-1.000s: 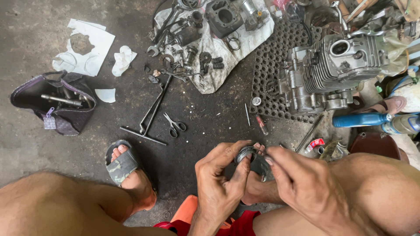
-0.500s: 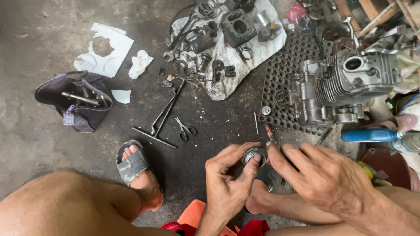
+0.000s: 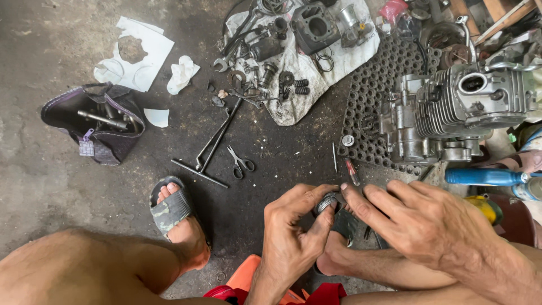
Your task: The person sits on the floor and uses a small metal tool to scrape and clean the inner surface of a cylindrical engine component. The person rotates the part and continues scraping along the inner wall.
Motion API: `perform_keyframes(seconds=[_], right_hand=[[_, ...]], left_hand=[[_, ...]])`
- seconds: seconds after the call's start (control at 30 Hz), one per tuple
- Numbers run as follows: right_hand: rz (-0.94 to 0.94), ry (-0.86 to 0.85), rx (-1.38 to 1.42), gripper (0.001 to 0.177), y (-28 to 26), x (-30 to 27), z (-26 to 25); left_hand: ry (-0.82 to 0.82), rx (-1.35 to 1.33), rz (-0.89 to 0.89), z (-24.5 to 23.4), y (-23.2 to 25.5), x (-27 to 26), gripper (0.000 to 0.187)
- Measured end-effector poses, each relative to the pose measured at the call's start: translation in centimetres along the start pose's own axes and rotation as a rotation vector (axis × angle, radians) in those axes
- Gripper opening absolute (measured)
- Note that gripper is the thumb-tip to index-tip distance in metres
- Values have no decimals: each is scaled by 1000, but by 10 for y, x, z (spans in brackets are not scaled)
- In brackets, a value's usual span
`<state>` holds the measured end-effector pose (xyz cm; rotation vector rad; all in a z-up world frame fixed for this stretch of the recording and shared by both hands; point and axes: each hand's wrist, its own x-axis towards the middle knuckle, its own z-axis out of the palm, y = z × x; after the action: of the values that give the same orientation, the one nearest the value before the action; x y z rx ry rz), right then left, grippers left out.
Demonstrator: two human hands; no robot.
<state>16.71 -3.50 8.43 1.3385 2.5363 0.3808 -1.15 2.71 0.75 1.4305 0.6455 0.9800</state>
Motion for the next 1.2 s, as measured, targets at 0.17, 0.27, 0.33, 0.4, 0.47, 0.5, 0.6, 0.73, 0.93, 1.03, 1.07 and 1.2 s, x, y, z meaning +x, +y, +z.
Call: perform_keyframes(seconds=[0.17, 0.27, 0.33, 0.4, 0.47, 0.5, 0.6, 0.73, 0.93, 1.03, 1.07, 1.2], right_hand=[[218, 154, 441, 33, -13, -6, 24], [298, 225, 458, 30, -19, -1, 27], [333, 240, 463, 28, -21, 1, 25], [355, 147, 448, 31, -22, 4, 21], [292, 101, 340, 30, -19, 4, 16], [232, 56, 231, 30, -19, 4, 14], [114, -38, 6, 36, -12, -1, 10], [273, 68, 519, 38, -16, -8, 25], [91, -21, 59, 36, -13, -7, 17], [158, 22, 288, 41, -16, -8, 28], [251, 104, 414, 35, -19, -8, 30], [334, 185, 498, 30, -26, -1, 30]], left_hand=[[41, -31, -62, 4, -1, 0, 21], [205, -252, -252, 20, -14, -7, 29], [314, -440, -386, 27, -18, -10, 39], [319, -250, -280, 25, -15, -10, 22], [300, -214, -216, 24, -14, -9, 20], [277, -179, -152, 23, -14, -9, 19], [207, -138, -161, 19, -9, -5, 17], [139, -48, -124, 12, -6, -4, 19], [47, 81, -58, 8, -5, -3, 18], [18, 109, -39, 8, -4, -2, 19], [49, 49, -82, 10, -1, -3, 19], [244, -174, -292, 26, -11, -9, 20]])
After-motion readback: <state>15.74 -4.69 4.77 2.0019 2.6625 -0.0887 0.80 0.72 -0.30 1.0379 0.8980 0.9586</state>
